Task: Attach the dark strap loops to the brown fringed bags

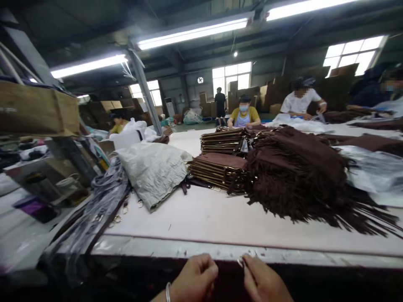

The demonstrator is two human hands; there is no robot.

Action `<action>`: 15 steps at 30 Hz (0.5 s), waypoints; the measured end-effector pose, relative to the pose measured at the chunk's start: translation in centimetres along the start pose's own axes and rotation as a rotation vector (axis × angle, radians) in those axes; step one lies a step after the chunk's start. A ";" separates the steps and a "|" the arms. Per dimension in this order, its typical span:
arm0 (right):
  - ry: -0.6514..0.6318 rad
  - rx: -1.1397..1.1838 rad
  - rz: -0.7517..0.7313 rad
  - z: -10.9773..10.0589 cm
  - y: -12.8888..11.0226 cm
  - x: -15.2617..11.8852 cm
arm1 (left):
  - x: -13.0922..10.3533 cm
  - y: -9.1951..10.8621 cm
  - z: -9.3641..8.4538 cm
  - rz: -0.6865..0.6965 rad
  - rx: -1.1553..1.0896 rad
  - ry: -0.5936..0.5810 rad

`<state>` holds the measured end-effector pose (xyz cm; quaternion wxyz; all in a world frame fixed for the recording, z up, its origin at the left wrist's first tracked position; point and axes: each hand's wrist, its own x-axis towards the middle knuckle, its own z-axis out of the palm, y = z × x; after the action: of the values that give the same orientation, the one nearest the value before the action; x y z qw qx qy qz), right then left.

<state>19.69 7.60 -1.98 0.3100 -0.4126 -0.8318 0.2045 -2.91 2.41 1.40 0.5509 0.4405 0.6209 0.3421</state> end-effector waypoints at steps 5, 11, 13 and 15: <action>0.148 -0.138 0.147 -0.2 5.2 3.0 | 2.7 3.8 -7.0 0.341 0.288 0.335; 0.155 -0.093 0.202 0.8 8.1 4.2 | 7.0 5.3 -10.2 0.345 0.335 0.339; 0.174 -0.047 0.217 0.5 8.2 4.3 | 8.6 6.6 -10.3 0.437 0.405 0.355; 0.199 -0.005 0.244 0.0 8.0 4.4 | 10.5 8.8 -10.6 0.565 0.516 0.424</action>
<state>22.15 15.76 -5.21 0.3625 -0.5296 -0.7412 0.1968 -11.90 16.07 7.11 0.1679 0.6364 0.6403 0.3959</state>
